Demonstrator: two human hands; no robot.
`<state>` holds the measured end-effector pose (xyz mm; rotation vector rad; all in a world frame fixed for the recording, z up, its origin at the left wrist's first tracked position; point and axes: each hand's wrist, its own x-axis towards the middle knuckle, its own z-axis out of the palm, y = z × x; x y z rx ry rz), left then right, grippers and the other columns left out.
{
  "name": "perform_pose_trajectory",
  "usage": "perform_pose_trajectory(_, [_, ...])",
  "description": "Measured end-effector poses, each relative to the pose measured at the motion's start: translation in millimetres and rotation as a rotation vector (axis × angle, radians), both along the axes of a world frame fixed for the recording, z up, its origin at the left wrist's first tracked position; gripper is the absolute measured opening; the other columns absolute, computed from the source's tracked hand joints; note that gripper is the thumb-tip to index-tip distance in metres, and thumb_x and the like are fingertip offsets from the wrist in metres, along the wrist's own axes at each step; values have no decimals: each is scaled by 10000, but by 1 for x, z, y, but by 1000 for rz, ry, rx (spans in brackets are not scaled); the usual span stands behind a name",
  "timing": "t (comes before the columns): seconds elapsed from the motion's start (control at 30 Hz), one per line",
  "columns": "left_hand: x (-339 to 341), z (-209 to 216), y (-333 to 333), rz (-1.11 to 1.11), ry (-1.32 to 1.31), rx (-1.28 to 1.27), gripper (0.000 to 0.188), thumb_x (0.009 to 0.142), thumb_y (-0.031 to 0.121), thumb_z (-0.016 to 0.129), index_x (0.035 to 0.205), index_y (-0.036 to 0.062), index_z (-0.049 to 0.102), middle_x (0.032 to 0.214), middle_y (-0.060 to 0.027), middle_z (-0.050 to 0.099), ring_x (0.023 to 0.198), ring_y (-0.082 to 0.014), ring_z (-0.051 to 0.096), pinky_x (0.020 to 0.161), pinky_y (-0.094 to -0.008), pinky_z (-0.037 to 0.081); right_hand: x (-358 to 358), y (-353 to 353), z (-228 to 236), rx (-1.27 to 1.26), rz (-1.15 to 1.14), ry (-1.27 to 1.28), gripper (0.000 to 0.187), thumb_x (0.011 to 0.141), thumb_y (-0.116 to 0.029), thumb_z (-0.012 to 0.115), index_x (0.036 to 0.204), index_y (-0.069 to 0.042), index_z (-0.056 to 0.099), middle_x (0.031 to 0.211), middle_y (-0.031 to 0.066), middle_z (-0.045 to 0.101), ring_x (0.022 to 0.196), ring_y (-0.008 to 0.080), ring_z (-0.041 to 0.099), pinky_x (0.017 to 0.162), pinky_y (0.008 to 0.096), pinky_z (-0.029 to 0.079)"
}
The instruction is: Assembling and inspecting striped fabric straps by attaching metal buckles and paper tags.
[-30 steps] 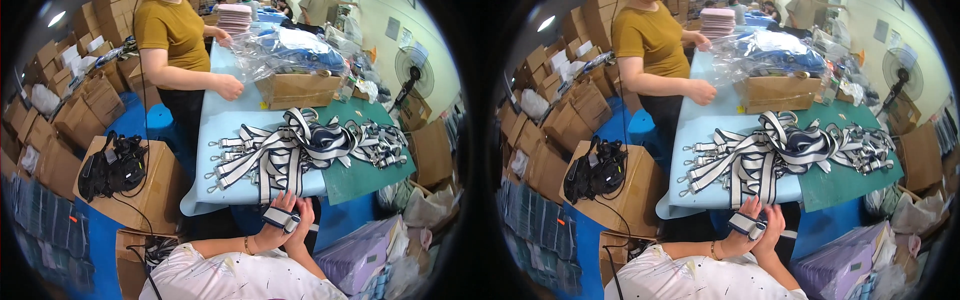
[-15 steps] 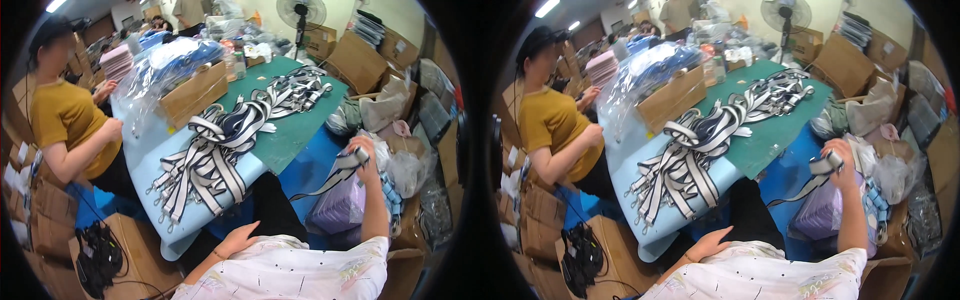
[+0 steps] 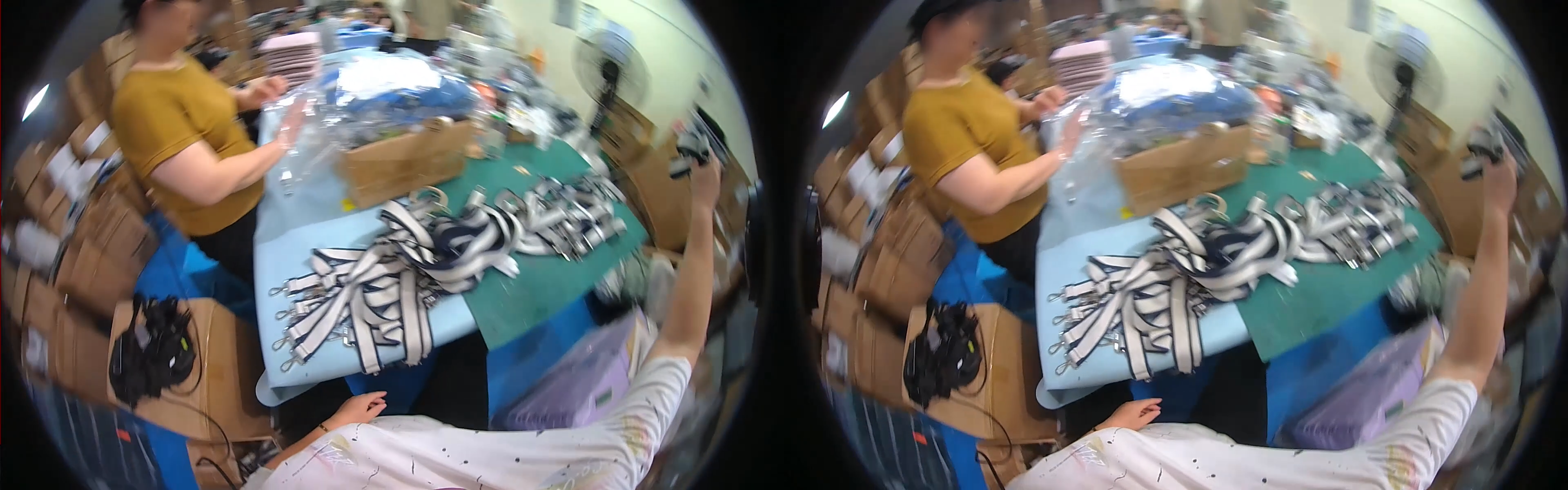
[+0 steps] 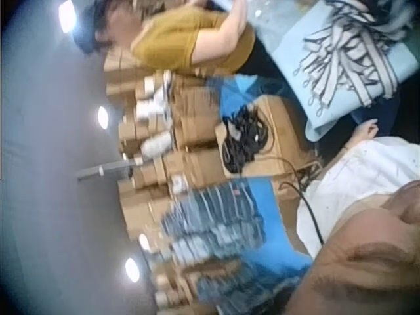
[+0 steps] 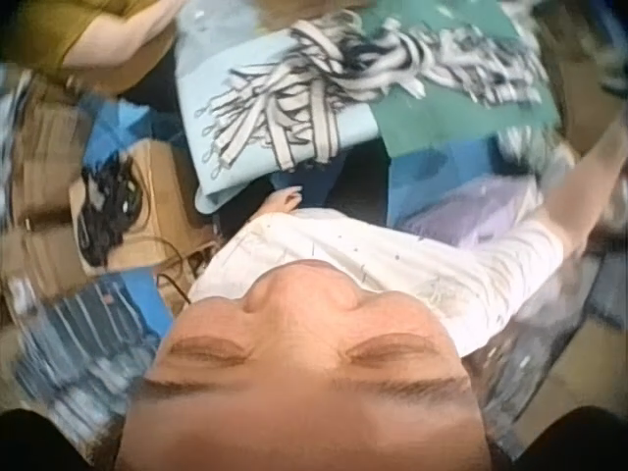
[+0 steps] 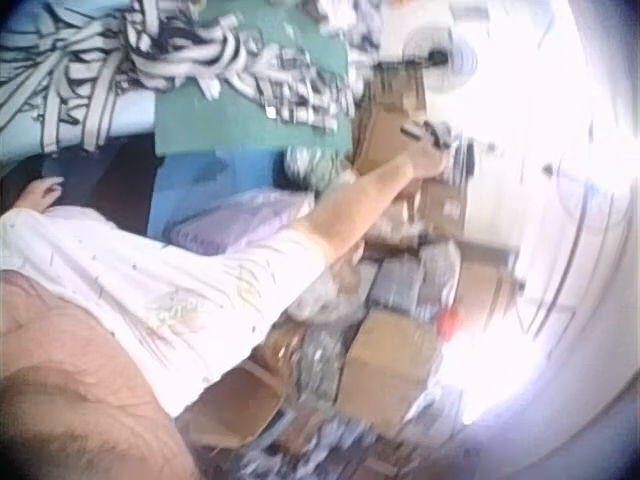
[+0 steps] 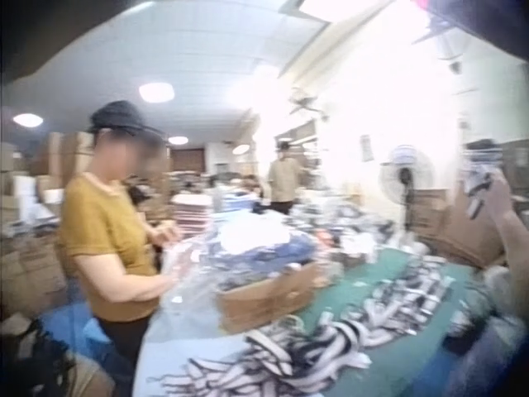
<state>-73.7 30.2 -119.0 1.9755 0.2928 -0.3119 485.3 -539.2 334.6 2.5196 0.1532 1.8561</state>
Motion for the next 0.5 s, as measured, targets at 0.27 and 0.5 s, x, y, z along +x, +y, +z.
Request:
perform_pose_trajectory(0.27, [9, -12, -6, -8, 151, -65, 448, 922, 238, 573, 1312, 41, 472, 1118, -146, 634, 999, -190, 629, 849, -284, 496, 156, 212, -203, 189, 216, 205, 518, 796, -68, 608, 1291, -163, 494, 1219, 138, 487, 1131, 324, 500, 918, 407, 439])
perform_pose_trajectory(0.5, [1, -44, 6, 15, 191, 65, 422, 894, 406, 561, 1119, 53, 612, 970, -131, 670, 867, -228, 651, 751, -334, 499, 188, 239, -330, 405, 75, 959, 654, 802, -47, 547, 1409, -188, 348, 1218, 289, 515, 1118, 420, 517, 935, 445, 430])
